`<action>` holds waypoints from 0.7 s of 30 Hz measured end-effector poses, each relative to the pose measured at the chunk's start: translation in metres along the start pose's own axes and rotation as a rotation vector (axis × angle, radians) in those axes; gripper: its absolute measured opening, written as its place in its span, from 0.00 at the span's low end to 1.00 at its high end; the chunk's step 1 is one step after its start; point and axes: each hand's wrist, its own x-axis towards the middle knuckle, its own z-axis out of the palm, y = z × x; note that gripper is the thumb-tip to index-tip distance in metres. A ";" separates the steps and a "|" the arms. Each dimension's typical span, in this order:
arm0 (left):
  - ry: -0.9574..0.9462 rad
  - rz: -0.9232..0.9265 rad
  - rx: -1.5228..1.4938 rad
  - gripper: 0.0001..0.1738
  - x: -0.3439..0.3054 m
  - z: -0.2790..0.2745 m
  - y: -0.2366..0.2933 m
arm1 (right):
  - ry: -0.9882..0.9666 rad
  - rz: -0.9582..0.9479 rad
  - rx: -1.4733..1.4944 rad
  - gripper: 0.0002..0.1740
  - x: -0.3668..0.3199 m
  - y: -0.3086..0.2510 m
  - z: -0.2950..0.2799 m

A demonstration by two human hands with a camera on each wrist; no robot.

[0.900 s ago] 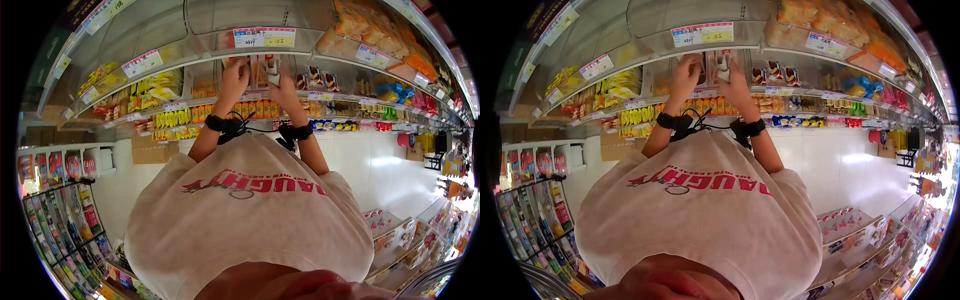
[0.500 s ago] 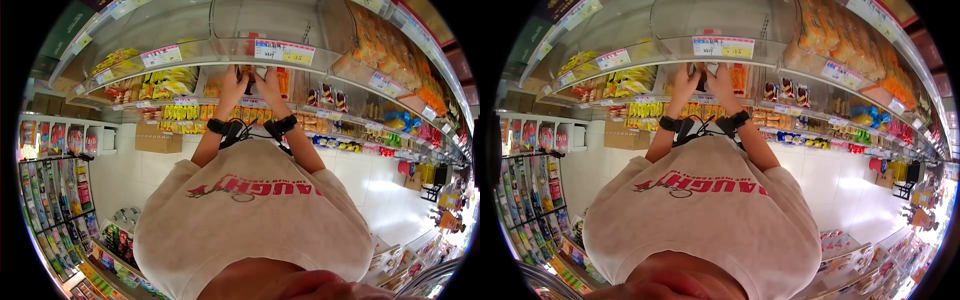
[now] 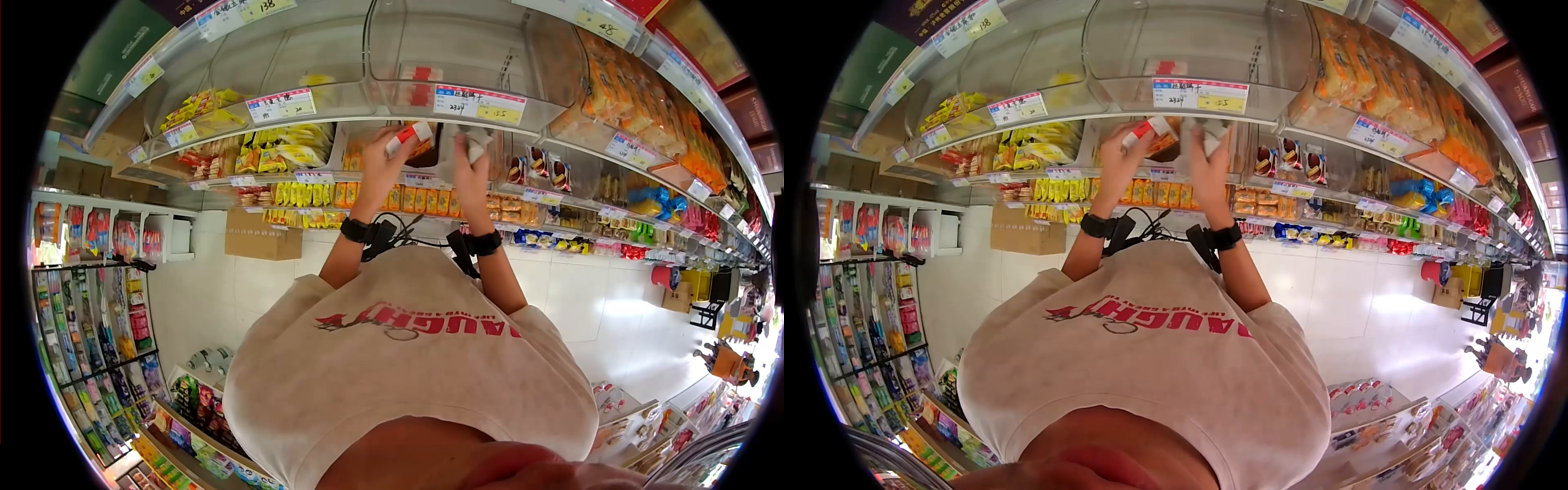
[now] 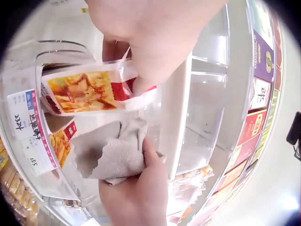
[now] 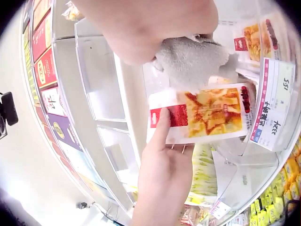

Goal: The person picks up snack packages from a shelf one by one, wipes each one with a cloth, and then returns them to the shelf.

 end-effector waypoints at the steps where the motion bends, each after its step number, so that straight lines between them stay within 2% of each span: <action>1: -0.043 -0.088 -0.071 0.13 -0.002 -0.007 0.016 | 0.080 -0.054 0.014 0.14 -0.004 -0.002 0.000; 2: -0.084 -0.177 -0.143 0.13 -0.005 -0.013 0.026 | 0.073 -0.091 -0.005 0.14 -0.010 -0.004 0.001; 4: -0.169 -0.075 -0.091 0.12 -0.011 -0.023 0.033 | 0.057 -0.168 -0.039 0.13 -0.021 -0.025 0.008; 5: -0.214 -0.022 -0.066 0.11 -0.013 -0.027 0.034 | -0.019 -0.248 -0.100 0.12 -0.023 -0.028 0.013; 8: -0.175 0.082 -0.118 0.07 -0.021 -0.033 0.034 | -0.077 -0.177 -0.081 0.10 -0.045 -0.053 0.037; 9: -0.141 0.119 -0.109 0.07 -0.022 -0.038 0.034 | -0.091 -0.275 -0.111 0.11 -0.045 -0.056 0.043; 11: -0.071 0.193 -0.090 0.07 -0.023 -0.051 0.035 | -0.125 -0.227 -0.131 0.13 -0.052 -0.066 0.054; 15: 0.132 -0.134 -0.365 0.10 -0.045 -0.062 0.040 | -0.197 -0.224 -0.211 0.16 -0.065 -0.072 0.085; 17: 0.277 -0.267 -0.558 0.12 -0.047 -0.071 0.041 | -0.297 -0.165 -0.261 0.17 -0.080 -0.050 0.093; 19: 0.301 -0.295 -0.600 0.13 -0.045 -0.089 0.034 | -0.376 -0.176 -0.309 0.18 -0.094 -0.045 0.103; 21: 0.296 -0.337 -0.579 0.14 -0.049 -0.109 0.027 | -0.419 -0.008 -0.347 0.17 -0.098 -0.042 0.112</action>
